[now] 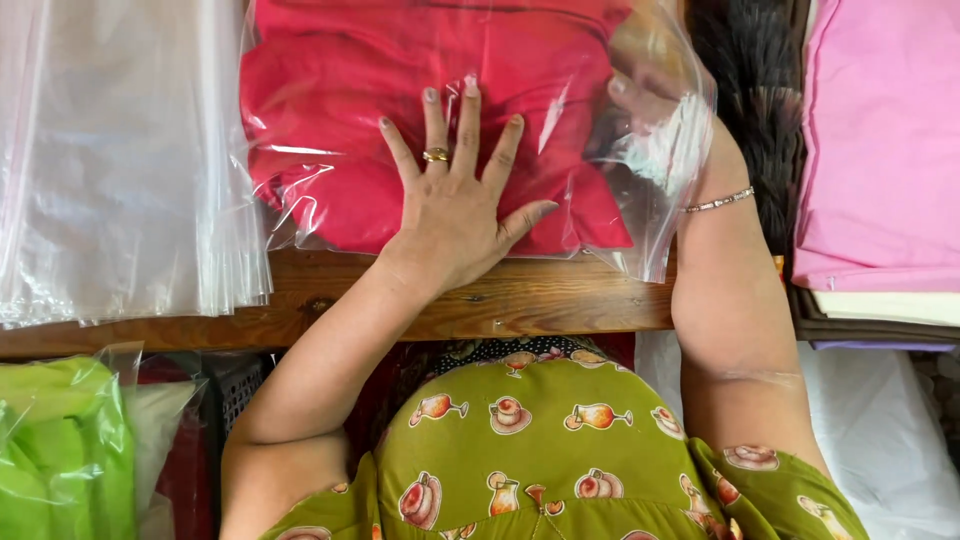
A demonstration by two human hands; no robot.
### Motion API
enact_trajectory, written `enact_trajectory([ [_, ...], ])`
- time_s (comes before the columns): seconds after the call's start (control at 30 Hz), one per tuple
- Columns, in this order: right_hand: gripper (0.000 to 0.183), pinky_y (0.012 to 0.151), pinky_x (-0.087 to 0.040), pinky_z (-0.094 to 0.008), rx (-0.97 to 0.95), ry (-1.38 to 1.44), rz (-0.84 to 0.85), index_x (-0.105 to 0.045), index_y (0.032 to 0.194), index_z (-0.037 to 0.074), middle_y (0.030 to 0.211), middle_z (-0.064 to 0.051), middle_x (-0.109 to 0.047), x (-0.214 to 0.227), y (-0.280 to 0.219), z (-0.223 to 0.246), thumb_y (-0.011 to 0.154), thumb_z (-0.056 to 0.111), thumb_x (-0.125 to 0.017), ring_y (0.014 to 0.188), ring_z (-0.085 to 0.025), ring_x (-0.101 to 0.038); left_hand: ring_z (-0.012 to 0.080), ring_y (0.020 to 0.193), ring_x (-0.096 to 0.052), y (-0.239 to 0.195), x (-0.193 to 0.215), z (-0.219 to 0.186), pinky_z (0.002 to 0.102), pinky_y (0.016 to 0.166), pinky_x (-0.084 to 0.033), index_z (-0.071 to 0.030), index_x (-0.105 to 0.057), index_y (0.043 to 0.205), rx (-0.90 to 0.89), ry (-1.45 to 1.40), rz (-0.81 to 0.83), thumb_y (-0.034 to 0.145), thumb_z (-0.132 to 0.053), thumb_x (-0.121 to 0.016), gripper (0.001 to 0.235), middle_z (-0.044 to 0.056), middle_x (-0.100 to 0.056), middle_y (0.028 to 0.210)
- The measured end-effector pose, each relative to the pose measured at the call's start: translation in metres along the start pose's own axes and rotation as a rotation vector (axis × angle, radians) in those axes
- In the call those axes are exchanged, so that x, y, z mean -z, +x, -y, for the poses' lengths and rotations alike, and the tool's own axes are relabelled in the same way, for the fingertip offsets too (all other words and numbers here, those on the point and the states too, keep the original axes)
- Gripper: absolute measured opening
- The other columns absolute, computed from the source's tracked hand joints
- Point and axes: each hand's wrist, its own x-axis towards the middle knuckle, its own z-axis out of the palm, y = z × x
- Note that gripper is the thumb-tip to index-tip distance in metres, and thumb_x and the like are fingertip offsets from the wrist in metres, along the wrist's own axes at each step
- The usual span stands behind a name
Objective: The person places a folded red garment into a clear plastic bag, smooths the fabric inside, and seals the bag. The person then presses down on the bag to remove air and flatten the package.
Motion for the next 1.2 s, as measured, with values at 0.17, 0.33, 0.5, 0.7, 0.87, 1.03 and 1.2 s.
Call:
enact_trajectory([
  [0.17, 0.009, 0.054, -0.052, -0.019, 0.666, -0.631, 0.422, -0.063, 0.103, 0.005, 0.073, -0.001, -0.053, 0.06, 0.049, -0.063, 0.096, 0.01, -0.059, 0.054, -0.009, -0.056, 0.0542, 0.133, -0.006, 0.012, 0.031, -0.01, 0.074, 0.099, 0.0, -0.015, -0.026, 0.144, -0.084, -0.088, 0.245, 0.083, -0.074, -0.011, 0.087, 0.027, -0.013, 0.148],
  [0.33, 0.012, 0.044, -0.047, -0.019, 0.085, -0.071, 0.295, -0.058, 0.079, 0.008, 0.061, -0.001, -0.057, -0.019, -0.001, -0.003, 0.089, 0.008, -0.063, 0.048, -0.011, -0.057, 0.0524, 0.128, -0.019, 0.055, 0.033, -0.009, 0.075, 0.098, -0.006, -0.008, -0.051, 0.131, -0.099, -0.116, -0.238, 0.095, -0.06, -0.021, 0.07, 0.026, -0.038, 0.137],
  [0.5, 0.01, 0.051, -0.057, -0.023, 0.135, -0.156, 0.238, -0.06, 0.095, 0.007, 0.074, -0.004, -0.063, -0.021, -0.004, -0.007, 0.087, 0.01, -0.066, 0.057, -0.015, -0.063, 0.044, 0.133, 0.015, 0.092, 0.004, -0.015, 0.073, 0.105, 0.002, -0.025, -0.01, 0.153, 0.025, -0.089, 0.027, 0.09, -0.065, -0.008, 0.075, 0.016, 0.005, 0.153],
  [0.7, 0.031, 0.043, -0.049, -0.019, 0.292, -0.501, 0.224, -0.062, 0.105, 0.011, 0.081, -0.002, -0.067, -0.011, 0.011, -0.01, 0.078, 0.019, -0.075, 0.053, -0.008, -0.059, 0.0477, 0.139, 0.003, 0.093, -0.033, -0.012, 0.074, 0.105, 0.0, -0.024, -0.012, 0.153, -0.067, -0.021, -0.111, 0.095, -0.068, -0.02, 0.074, 0.016, 0.0, 0.155],
  [0.87, 0.085, 0.051, -0.06, -0.031, 0.114, -0.068, 0.243, -0.008, 0.151, 0.029, 0.113, -0.011, -0.06, 0.015, 0.022, -0.011, 0.086, 0.019, -0.062, 0.079, -0.027, -0.069, 0.0508, 0.138, -0.001, 0.09, -0.039, -0.014, 0.076, 0.105, -0.003, -0.022, -0.021, 0.153, -0.153, 0.029, -0.245, 0.093, -0.07, -0.018, 0.076, 0.02, -0.004, 0.153],
  [1.03, 0.076, 0.073, -0.055, -0.04, 0.03, 0.199, 0.445, -0.027, 0.146, 0.027, 0.136, -0.017, -0.048, 0.038, 0.021, -0.001, 0.084, -0.006, -0.056, 0.096, -0.03, -0.06, 0.0465, 0.139, -0.005, 0.083, -0.039, -0.025, 0.076, 0.105, -0.004, -0.011, -0.042, 0.142, -0.313, -0.125, -0.427, 0.095, -0.065, -0.02, 0.075, 0.017, -0.014, 0.152],
  [1.2, 0.077, 0.112, -0.026, -0.047, 0.251, -0.051, 0.177, -0.021, 0.146, 0.015, 0.155, -0.014, -0.017, 0.065, 0.063, -0.029, 0.086, 0.03, -0.067, 0.141, -0.033, -0.025, 0.046, 0.138, -0.009, 0.074, -0.04, -0.032, 0.076, 0.101, -0.008, -0.015, -0.035, 0.145, -0.369, -0.08, -0.259, 0.09, -0.069, -0.022, 0.078, 0.019, -0.023, 0.151],
])
